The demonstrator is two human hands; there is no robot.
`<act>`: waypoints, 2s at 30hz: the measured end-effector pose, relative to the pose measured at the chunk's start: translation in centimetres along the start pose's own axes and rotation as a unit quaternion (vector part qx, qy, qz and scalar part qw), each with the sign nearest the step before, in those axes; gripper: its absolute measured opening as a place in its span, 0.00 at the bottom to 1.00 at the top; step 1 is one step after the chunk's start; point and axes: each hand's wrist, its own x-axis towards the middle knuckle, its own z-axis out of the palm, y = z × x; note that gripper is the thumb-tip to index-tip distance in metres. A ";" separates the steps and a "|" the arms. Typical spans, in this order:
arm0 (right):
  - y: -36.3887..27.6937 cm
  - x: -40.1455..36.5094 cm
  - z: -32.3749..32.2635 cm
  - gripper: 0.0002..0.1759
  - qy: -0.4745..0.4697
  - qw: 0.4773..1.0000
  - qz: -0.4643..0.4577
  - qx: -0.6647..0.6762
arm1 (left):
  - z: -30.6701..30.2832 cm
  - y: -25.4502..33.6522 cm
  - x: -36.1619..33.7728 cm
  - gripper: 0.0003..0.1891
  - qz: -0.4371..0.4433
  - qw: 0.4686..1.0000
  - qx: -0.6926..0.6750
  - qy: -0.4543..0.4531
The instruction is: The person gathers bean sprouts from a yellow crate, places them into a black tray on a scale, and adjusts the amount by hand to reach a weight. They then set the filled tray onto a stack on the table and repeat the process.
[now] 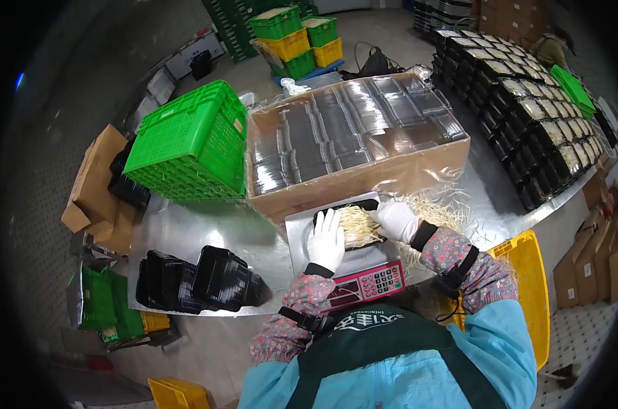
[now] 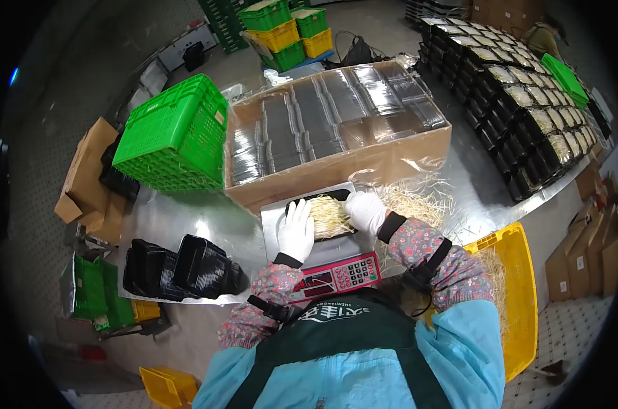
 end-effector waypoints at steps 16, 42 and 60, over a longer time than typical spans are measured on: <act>12.4 -6.5 -5.8 0.08 0.031 0.889 0.247 0.384 | -4.1 -2.7 -0.5 0.21 -0.109 0.935 -0.334 0.054; 3.1 0.6 -9.6 0.09 0.095 0.841 0.110 0.521 | -4.0 1.5 2.5 0.32 -0.041 0.966 -0.240 -0.082; 4.6 -0.4 -6.5 0.27 0.031 0.918 0.049 0.392 | -11.2 -4.7 -1.5 0.30 -0.110 0.960 -0.254 0.046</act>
